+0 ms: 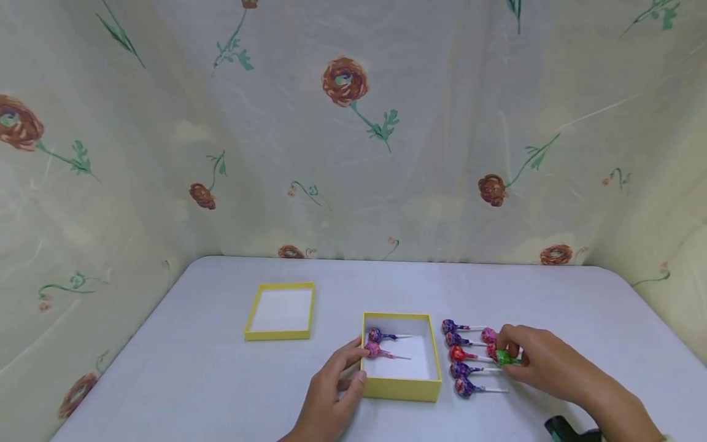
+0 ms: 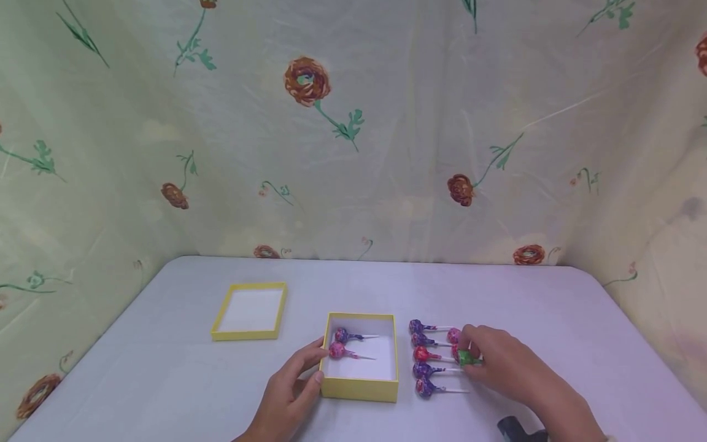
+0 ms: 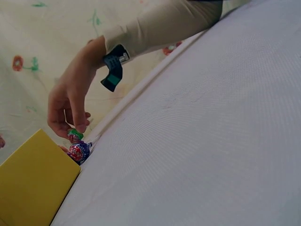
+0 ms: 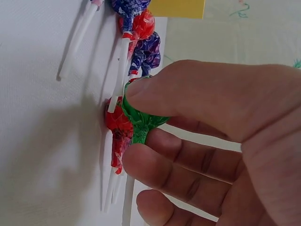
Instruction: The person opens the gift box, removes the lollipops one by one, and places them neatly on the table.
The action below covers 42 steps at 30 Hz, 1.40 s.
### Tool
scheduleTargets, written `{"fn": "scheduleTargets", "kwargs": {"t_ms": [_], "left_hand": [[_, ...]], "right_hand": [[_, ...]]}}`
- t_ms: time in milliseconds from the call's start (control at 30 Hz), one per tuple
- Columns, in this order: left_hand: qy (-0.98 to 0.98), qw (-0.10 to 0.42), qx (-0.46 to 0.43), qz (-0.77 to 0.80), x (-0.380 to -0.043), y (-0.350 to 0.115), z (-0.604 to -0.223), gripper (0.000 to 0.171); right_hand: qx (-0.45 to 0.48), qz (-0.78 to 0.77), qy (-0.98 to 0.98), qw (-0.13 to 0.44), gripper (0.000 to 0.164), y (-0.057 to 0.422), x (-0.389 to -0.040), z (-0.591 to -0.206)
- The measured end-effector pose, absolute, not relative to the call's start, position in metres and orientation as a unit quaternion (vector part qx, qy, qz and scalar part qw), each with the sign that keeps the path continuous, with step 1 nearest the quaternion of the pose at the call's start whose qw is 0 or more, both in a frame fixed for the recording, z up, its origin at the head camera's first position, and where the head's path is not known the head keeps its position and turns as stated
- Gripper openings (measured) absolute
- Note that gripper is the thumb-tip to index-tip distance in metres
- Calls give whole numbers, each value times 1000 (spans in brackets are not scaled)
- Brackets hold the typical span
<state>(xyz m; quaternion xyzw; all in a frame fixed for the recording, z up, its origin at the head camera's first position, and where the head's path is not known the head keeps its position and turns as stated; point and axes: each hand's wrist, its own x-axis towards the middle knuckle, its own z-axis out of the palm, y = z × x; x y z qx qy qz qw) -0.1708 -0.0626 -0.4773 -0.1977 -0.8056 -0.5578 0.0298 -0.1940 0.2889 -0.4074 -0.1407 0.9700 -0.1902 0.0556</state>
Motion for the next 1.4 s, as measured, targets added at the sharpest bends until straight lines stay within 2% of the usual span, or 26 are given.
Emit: {"fn": "scheduleTargets", "kwargs": {"t_ms": [300, 1400], "left_hand": [[-795, 55, -215, -565, -169, -63, -476, 28], [-793, 54, -220, -565, -170, -63, -477, 28]], "right_hand": [[-131, -193, 970, 69, 25, 288, -195, -411], [-136, -181, 971, 75, 26, 285, -195, -419]]}}
